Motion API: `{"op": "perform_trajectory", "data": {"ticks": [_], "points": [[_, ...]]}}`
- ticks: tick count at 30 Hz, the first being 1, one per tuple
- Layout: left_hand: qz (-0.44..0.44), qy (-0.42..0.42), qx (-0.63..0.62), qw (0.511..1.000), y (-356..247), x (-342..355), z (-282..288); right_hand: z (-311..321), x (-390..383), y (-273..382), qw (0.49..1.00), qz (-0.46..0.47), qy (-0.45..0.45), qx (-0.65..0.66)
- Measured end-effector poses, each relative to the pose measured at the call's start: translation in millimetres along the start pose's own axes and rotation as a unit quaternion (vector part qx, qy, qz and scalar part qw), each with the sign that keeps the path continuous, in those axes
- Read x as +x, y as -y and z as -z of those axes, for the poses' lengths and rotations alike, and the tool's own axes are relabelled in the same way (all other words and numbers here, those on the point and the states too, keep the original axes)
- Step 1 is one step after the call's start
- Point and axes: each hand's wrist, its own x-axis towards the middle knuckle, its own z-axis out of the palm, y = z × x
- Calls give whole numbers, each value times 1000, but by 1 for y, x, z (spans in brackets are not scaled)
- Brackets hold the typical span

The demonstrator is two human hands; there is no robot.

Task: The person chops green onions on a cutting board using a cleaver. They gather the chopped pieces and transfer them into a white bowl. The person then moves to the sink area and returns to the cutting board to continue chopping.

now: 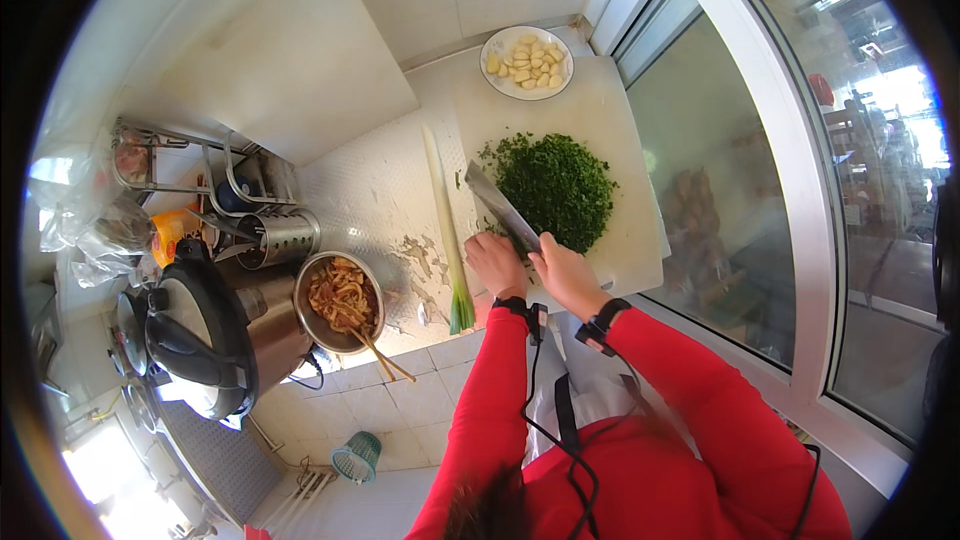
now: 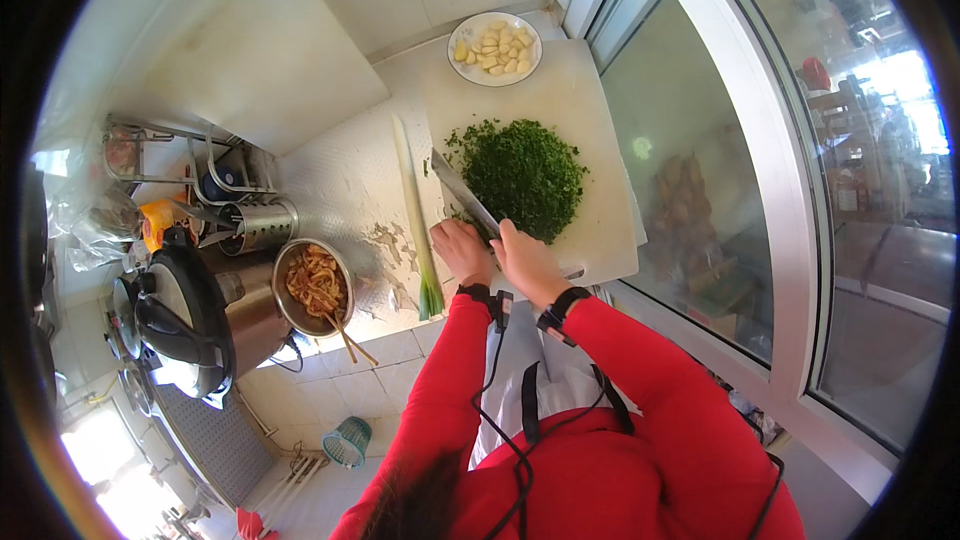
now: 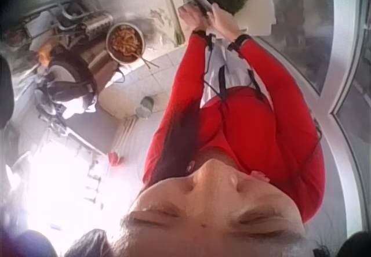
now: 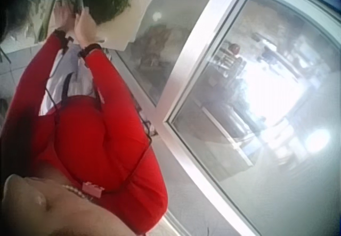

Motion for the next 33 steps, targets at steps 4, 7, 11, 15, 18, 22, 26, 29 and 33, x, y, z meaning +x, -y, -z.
{"op": "perform_trajectory", "data": {"ticks": [4,7,11,15,18,22,26,29,33], "points": [[-11,-27,32,999,1,-1,-4,24,-28,-3,999,-13,44,-17],[-23,-34,27,999,2,-1,-4,27,-40,-6,998,-9,58,-18],[-11,-20,33,999,3,-1,-4,2,-39,-6,999,-4,24,-31],[-10,-6,49,999,4,-1,-4,-20,-18,-5,999,2,-24,-36],[-21,-11,23,999,5,-1,-4,-15,-7,-6,999,21,-12,-21],[0,-10,28,1000,4,0,-3,5,-21,-3,1000,9,11,-15],[4,-7,5,1000,3,1,-1,13,-42,-1,999,5,28,-27],[6,-5,14,1000,3,0,-1,5,-41,-2,999,8,29,-37],[-6,-14,1,1000,5,1,-3,-18,-18,2,999,7,1,-51]]}}
